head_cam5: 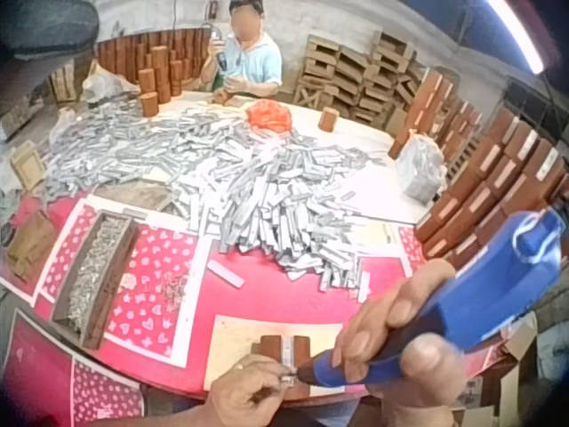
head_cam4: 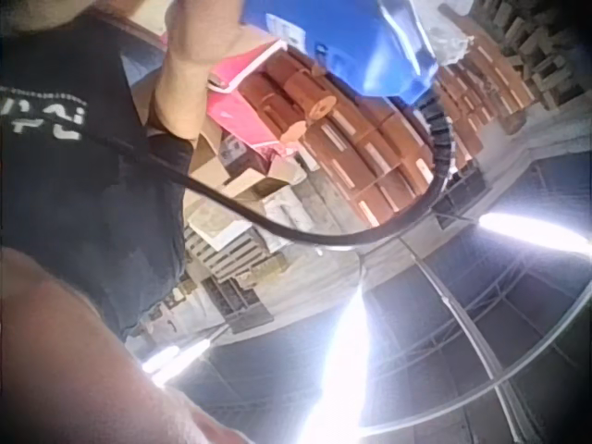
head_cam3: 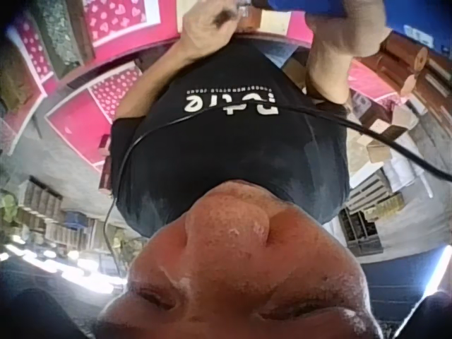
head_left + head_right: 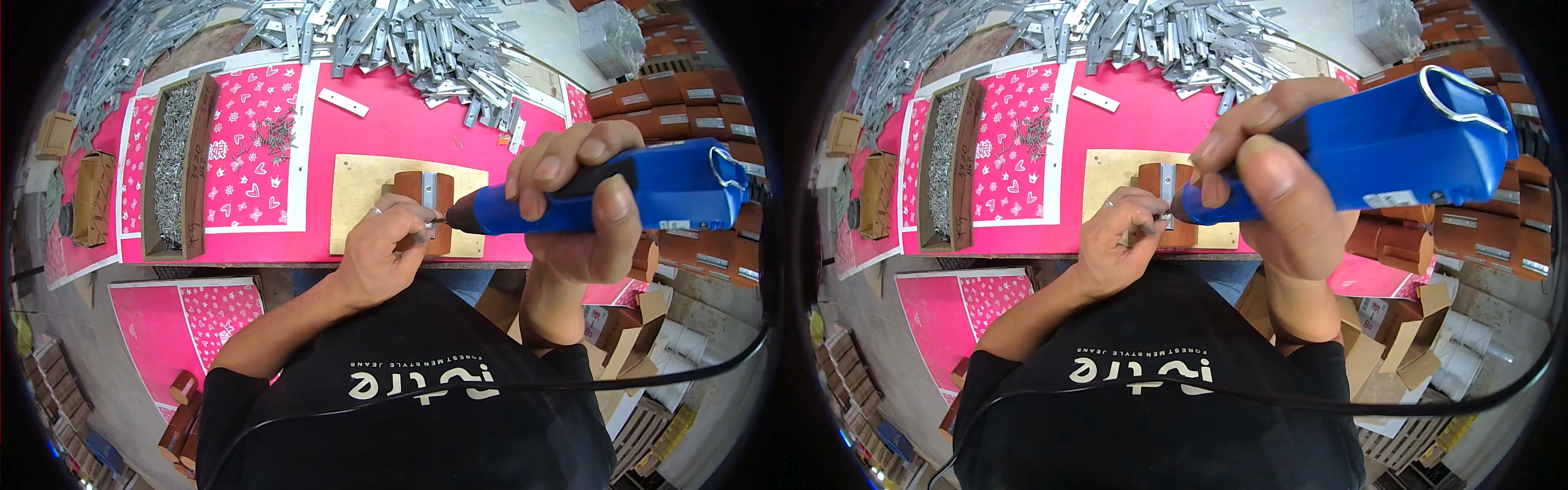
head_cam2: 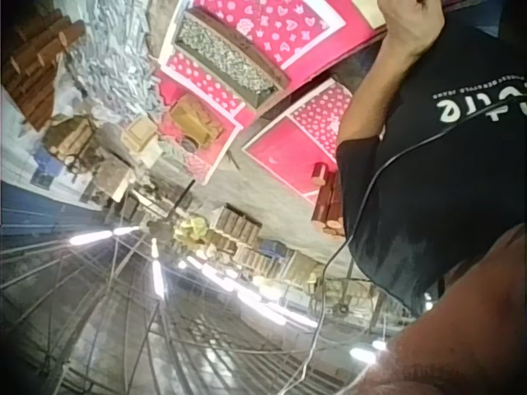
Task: Using an electric screwdriver to attach metal brackets to wooden cylindrical components.
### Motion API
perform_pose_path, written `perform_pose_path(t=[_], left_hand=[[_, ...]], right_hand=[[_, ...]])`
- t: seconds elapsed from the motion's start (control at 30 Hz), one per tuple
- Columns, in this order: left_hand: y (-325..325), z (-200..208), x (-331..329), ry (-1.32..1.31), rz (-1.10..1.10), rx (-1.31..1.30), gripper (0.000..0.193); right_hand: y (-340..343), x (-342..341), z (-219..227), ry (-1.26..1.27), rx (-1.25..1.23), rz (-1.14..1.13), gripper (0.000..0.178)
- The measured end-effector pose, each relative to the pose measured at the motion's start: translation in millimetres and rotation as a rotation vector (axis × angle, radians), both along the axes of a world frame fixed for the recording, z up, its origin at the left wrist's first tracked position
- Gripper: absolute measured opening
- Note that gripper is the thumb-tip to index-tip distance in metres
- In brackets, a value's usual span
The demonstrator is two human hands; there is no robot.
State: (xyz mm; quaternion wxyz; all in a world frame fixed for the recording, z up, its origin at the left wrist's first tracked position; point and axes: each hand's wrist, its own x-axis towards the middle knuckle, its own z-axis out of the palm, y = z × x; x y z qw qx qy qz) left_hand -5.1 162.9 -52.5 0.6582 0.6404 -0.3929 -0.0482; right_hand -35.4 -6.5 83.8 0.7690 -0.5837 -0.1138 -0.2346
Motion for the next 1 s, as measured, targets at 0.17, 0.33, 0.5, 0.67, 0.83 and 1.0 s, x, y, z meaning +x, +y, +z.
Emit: perform_pose_path(t=[0.17,0.33,0.5,0.67,0.83,1.0], left_hand=[[2.4,6.3,-2.1,-0.081,0.085,0.18,0.023],[2.4,0.9,-4.8,-0.036,0.099,0.163,0.022],[2.5,-0.8,-6.4,0.054,0.092,0.177,0.025],[3.5,-6.4,-6.2,-0.007,0.09,0.172,0.028],[2.9,-7.8,-4.3,0.039,0.077,0.156,0.028],[4.3,-9.2,-0.2,0.015,0.044,0.114,0.033]], right_hand=[[9.2,-4.2,4.6,0.115,-0.047,-0.037,0.03],[15.6,0.4,2.0,0.097,-0.202,0.002,0.03],[32.8,2.8,1.5,0.151,-0.209,-0.066,0.036],[40.1,-2.9,11.7,0.31,-0.513,-0.036,0.041],[37.1,3.6,-16.8,0.034,-0.258,0.056,0.042],[42.0,13.3,-13.1,0.012,-0.33,0.09,0.039]])
